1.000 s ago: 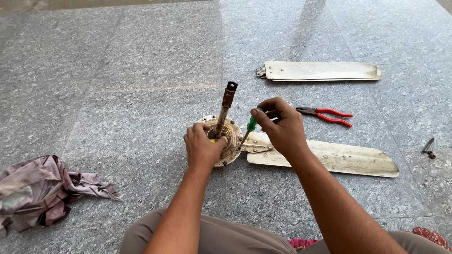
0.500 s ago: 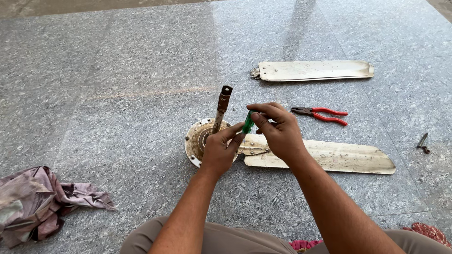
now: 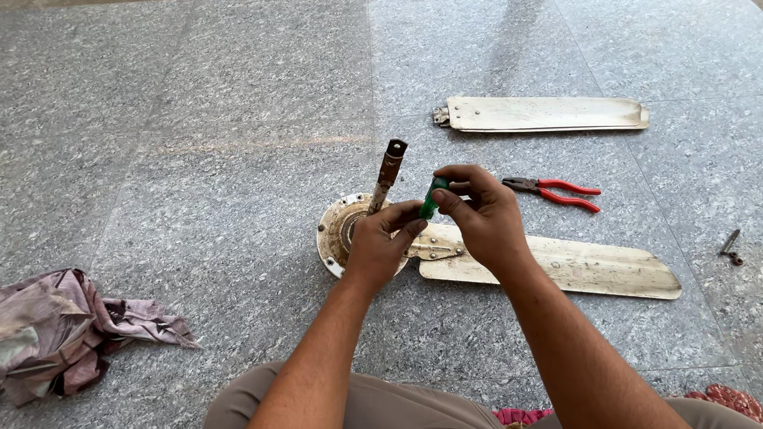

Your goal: The person uses a screwdriver to tighten screws on a ceiling fan blade attached to the fan hub. They adjust the blade and repeatedly tighten the fasteners while seated on the floor.

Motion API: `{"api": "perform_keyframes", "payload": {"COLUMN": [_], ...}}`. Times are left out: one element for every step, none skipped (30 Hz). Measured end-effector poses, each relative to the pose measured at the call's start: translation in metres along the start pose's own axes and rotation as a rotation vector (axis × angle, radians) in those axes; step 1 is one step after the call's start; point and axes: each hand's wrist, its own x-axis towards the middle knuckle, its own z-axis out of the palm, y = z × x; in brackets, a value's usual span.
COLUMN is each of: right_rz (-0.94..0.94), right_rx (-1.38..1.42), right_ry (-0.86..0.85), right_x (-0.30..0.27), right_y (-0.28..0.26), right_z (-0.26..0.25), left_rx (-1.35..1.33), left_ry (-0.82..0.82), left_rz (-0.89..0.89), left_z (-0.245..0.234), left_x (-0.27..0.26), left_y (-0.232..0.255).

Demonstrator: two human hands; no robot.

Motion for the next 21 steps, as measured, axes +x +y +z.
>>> {"api": "perform_keyframes", "payload": {"right_rz": [-0.02,-0.04,-0.061,-0.063,-0.064,-0.066,-0.067,-0.068,-0.068,-0.043,-0.019,0.007,0.024,0.039,0.053,0.045,0.037,0.028,0.033,0.038,0.043], "right_rx": [0.015,0.03,0.045,0.063,0.081,0.098,0.136,0.174,0.212,0.228,0.244,0.26,0.289,0.32,0.35,0.346,0.341,0.335,0.343,0.35,0.358], "right_ry": [-0.013,-0.024,-0.036,-0.043,-0.051,-0.058,-0.077,-0.096,-0.115,-0.115,-0.114,-0.114,-0.097,-0.082,-0.067,-0.057,-0.046,-0.036,-0.035,-0.035,-0.034], "right_x": [0.0,0.0,0.0,0.0,0.001,0.001,0.002,0.003,0.004,0.004,0.004,0.004,0.004,0.005,0.005,0.006,0.006,0.007,0.007,0.008,0.008], "right_y": [0.0,-0.001,-0.001,-0.002,-0.002,-0.001,-0.001,-0.001,0.0,0.001,0.002,0.003,0.005,0.007,0.009,0.01,0.012,0.014,0.015,0.016,0.017], "right_z": [0.0,0.0,-0.001,-0.001,-0.001,-0.002,-0.002,-0.002,-0.002,-0.003,-0.003,-0.003,-0.003,-0.002,-0.002,-0.001,0.001,0.002,0.002,0.002,0.002], "left_rx": [-0.022,-0.043,-0.064,-0.094,-0.124,-0.155,-0.174,-0.193,-0.212,-0.216,-0.22,-0.224,-0.227,-0.23,-0.232,-0.231,-0.23,-0.231,-0.234,-0.237,-0.241], "left_ry": [-0.01,-0.021,-0.033,-0.038,-0.043,-0.051,-0.047,-0.043,-0.04,-0.034,-0.028,-0.021,-0.017,-0.01,-0.003,-0.008,-0.013,-0.018,-0.016,-0.015,-0.014], "left_rz": [-0.058,-0.114,-0.169,-0.146,-0.123,-0.099,-0.113,-0.129,-0.144,-0.148,-0.153,-0.158,-0.162,-0.165,-0.167,-0.16,-0.152,-0.143,-0.145,-0.147,-0.149], "left_z": [0.0,0.0,0.0,0.0,0.0,0.0,0.0,0.001,0.002,0.001,0.001,0.001,0.001,0.001,0.0,0.0,0.0,0.0,0.0,0.0,0.0], "left_x": [0.0,0.001,0.002,0.002,0.003,0.004,0.005,0.007,0.008,0.008,0.009,0.009,0.009,0.01,0.01,0.011,0.011,0.011,0.011,0.011,0.011], "left_y": [-0.001,-0.001,-0.002,-0.003,-0.003,-0.004,-0.006,-0.007,-0.008,-0.008,-0.009,-0.01,-0.01,-0.01,-0.01,-0.009,-0.009,-0.008,-0.008,-0.008,-0.008]}}
